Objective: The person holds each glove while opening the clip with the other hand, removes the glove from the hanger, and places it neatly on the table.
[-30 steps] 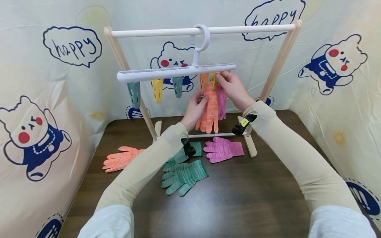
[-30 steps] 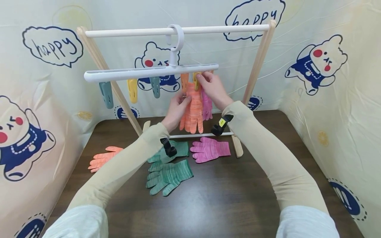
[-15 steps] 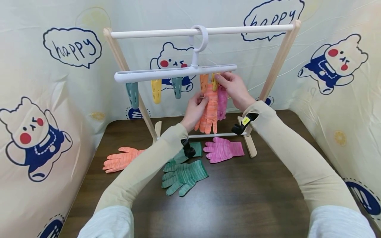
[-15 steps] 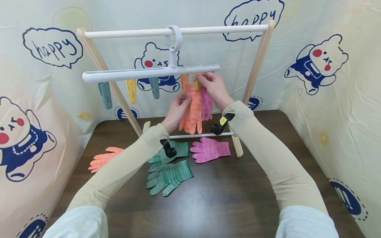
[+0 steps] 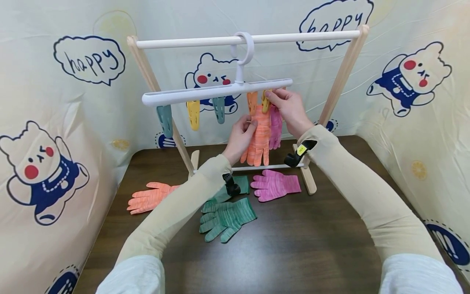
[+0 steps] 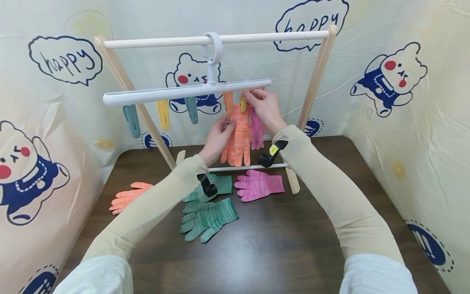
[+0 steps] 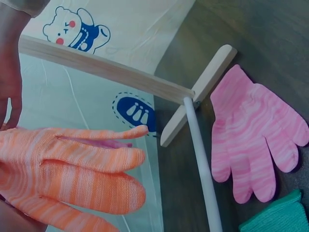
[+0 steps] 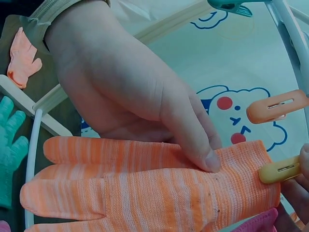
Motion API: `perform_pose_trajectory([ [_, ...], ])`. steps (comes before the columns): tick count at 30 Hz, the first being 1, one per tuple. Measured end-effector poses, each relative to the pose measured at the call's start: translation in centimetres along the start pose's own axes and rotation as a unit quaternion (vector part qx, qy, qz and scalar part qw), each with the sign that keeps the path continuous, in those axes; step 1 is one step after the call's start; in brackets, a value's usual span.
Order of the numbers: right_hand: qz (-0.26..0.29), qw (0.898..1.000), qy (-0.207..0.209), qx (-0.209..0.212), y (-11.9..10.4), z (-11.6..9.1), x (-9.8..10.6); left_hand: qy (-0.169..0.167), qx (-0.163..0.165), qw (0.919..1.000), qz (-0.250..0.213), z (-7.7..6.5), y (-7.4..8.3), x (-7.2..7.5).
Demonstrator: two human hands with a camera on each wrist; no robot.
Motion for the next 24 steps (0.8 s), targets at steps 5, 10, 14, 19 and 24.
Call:
perform_pose_trajectory([
  [5, 0.012, 1.000, 0.012, 0.008, -0.1, -0.1, 0.0, 0.000, -0.008, 0.9999, -0.007, -0.2, 0.3, 0.1],
  [10, 0.024, 1.000, 0.017, 0.010, -0.2, -0.2, 0.0, 0.001, -0.011, 0.9999, -0.006, -0.4, 0.2, 0.3],
  [14, 0.025, 0.999, 0.025, 0.013, -0.2, -0.1, 0.1, -0.003, -0.010, 0.9999, -0.008, -0.6, -0.3, 0.3],
  [19, 0.019, 0.999, 0.037, 0.020, -0.4, 0.0, 0.5, -0.015, 0.000, 0.9999, -0.006, -1.1, -1.0, 0.6],
  [24, 0.007, 0.999, 0.033, 0.023, -0.4, 0.0, 0.7, -0.022, 0.011, 0.9997, 0.001, -1.7, -1.6, 0.9],
])
Point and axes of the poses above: each hand's wrist, its own z-axis towards the middle knuckle, its own x-axis out of the back of the hand, y = z × x, the point moved 10 cm from there along z, towards the middle knuckle, and after that the axes turned 9 degrees about -x, right-handed, at the moved point
